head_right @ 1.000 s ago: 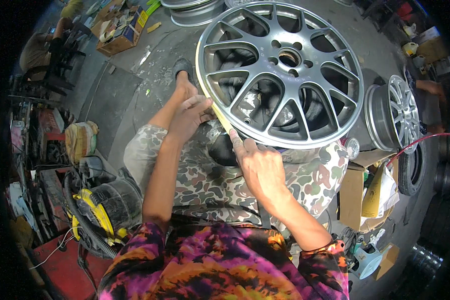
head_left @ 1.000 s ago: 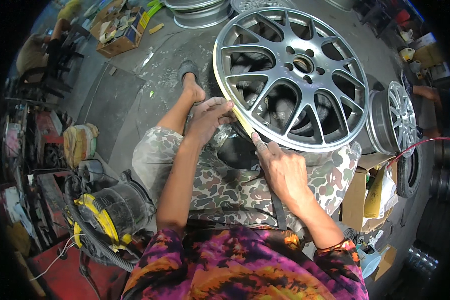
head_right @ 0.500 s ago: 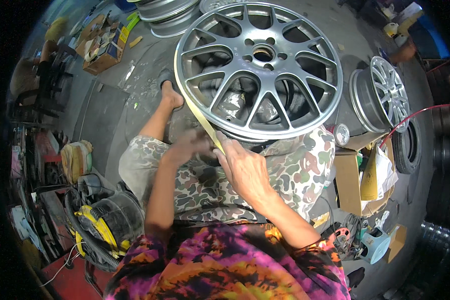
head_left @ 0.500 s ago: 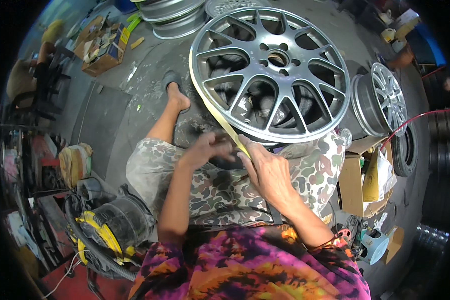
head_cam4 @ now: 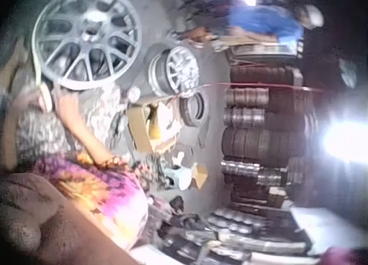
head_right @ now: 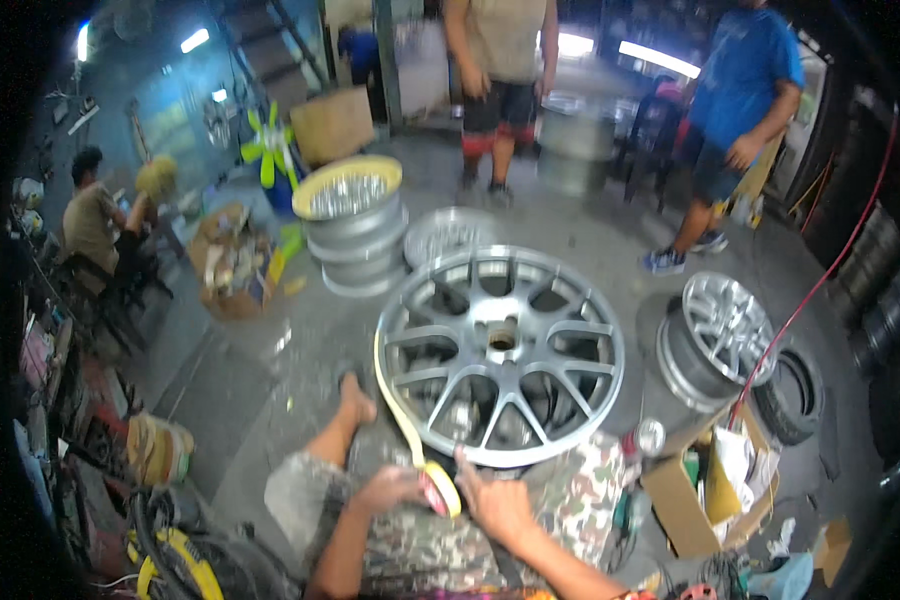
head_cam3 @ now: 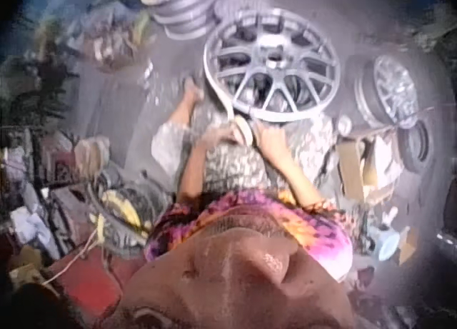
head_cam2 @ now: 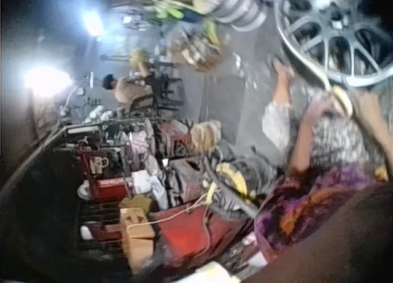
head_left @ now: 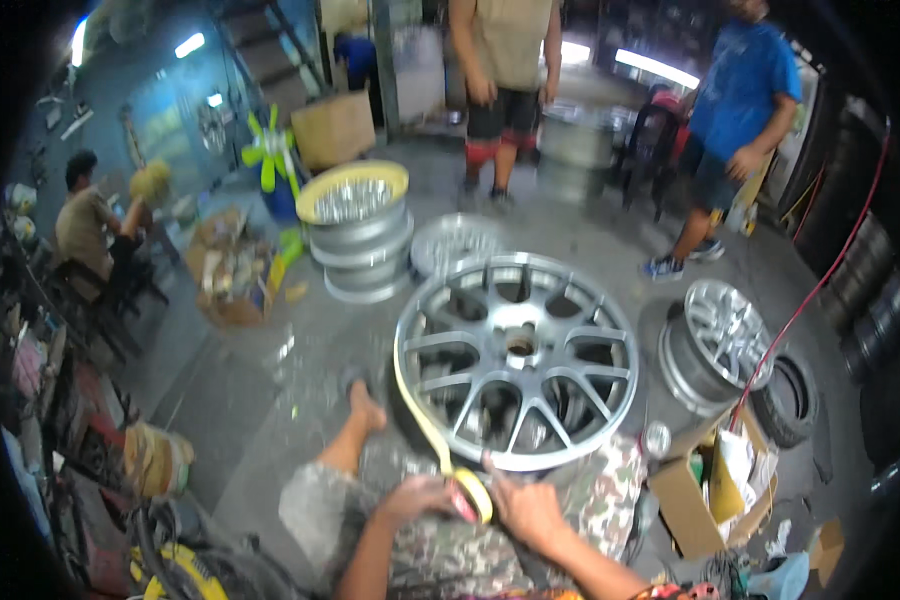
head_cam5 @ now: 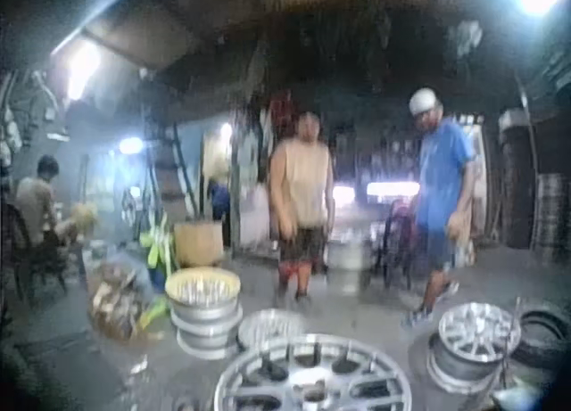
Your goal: The person sands small round parts with sandpaper, walks through the workshop holding them, and applies masking tape along the rim of a car wheel.
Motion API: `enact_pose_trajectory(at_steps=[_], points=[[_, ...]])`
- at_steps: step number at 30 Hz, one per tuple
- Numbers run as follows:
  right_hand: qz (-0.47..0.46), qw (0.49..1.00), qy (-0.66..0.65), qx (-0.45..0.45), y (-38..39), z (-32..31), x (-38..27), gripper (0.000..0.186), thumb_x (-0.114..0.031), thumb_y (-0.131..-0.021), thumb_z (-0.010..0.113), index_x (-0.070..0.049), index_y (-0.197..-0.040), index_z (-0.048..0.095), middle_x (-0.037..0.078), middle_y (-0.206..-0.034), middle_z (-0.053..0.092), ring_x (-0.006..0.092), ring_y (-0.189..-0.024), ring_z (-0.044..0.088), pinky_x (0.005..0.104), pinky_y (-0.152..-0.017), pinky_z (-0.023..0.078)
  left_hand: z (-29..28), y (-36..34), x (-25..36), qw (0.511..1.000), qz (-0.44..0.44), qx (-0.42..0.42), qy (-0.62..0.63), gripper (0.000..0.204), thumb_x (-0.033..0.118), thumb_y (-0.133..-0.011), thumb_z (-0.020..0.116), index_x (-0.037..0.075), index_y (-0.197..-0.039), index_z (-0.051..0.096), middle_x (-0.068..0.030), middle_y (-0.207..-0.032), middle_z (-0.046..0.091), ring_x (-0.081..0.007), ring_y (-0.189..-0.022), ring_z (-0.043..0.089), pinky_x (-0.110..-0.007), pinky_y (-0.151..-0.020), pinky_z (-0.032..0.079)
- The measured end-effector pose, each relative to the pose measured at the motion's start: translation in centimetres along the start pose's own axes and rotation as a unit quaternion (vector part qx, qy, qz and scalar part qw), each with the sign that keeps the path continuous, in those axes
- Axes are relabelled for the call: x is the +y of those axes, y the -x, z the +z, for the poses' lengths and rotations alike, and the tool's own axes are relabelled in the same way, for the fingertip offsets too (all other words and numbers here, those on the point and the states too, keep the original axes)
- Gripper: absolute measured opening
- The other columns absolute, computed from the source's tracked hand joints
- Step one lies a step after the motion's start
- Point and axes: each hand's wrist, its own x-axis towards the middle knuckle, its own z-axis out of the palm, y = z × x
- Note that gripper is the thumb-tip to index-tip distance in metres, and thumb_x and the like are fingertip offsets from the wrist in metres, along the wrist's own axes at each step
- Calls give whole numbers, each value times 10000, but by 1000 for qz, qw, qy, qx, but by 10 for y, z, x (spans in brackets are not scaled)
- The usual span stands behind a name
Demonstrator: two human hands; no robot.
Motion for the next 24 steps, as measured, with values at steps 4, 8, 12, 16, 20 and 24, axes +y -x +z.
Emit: enact_pose_trajectory(at_steps=[4, 8, 12, 16, 20, 24], points=[[-47, 998, -42, 20, -7, 11, -1, 594, -301, -948, 573, -129, -1494, 413, 140, -694, 653, 315, -511, 626, 446, -468, 483, 0, 0, 0, 999, 19, -24, 29, 319, 127, -976, 617, -76, -1223, 608, -146, -1121, 682, -244, -1017, 681, -365, -901, 570], [-56, 998, -17, 31, -9, -4, -6, 597, -291, -943, 576, -125, -1493, 416, 136, -688, 648, 315, -511, 624, 442, -466, 480, -3, 1, 9, 998, 46, -32, 36, 309, 129, -971, 627, -70, -1206, 616, -140, -1124, 679, -234, -1016, 680, -358, -897, 569], [-56, 998, -18, 39, -8, -3, -6, 586, -286, -953, 567, -126, -1495, 411, 144, -689, 648, 327, -508, 620, 454, -462, 476, -3, 4, 12, 998, 37, -39, 34, 335, 128, -972, 632, -73, -1239, 601, -130, -1161, 672, -204, -1042, 667, -332, -893, 561], [-51, 993, -86, 58, -10, -1, -6, 502, -248, -950, 558, -110, -1429, 493, 189, -780, 685, 377, -605, 651, 488, -550, 512, -2, 3, 8, 999, 24, -20, 35, 333, 102, -972, 617, -102, -1234, 589, -166, -1143, 672, -253, -1045, 674, -376, -888, 574], [47, 929, -363, 45, -15, -25, -11, 341, -276, -1020, 485, 7, -989, 673, 243, -823, 646, 423, -755, 620, 442, -675, 480, 17, 15, 42, 999, 44, -20, -14, 313, 127, -958, 641, -86, -1186, 633, -119, -1045, 712, -183, -909, 697, -289, -843, 557], [2, 837, -544, -63, -38, -16, -42, 378, -348, -1027, 516, 7, -1013, 644, 151, -839, 610, 249, -779, 574, 385, -726, 449, 19, 41, 77, 987, 44, 68, -135, 202, 84, -893, 671, -67, -1020, 710, -86, -871, 722, -148, -815, 689, -254, -747, 544]])
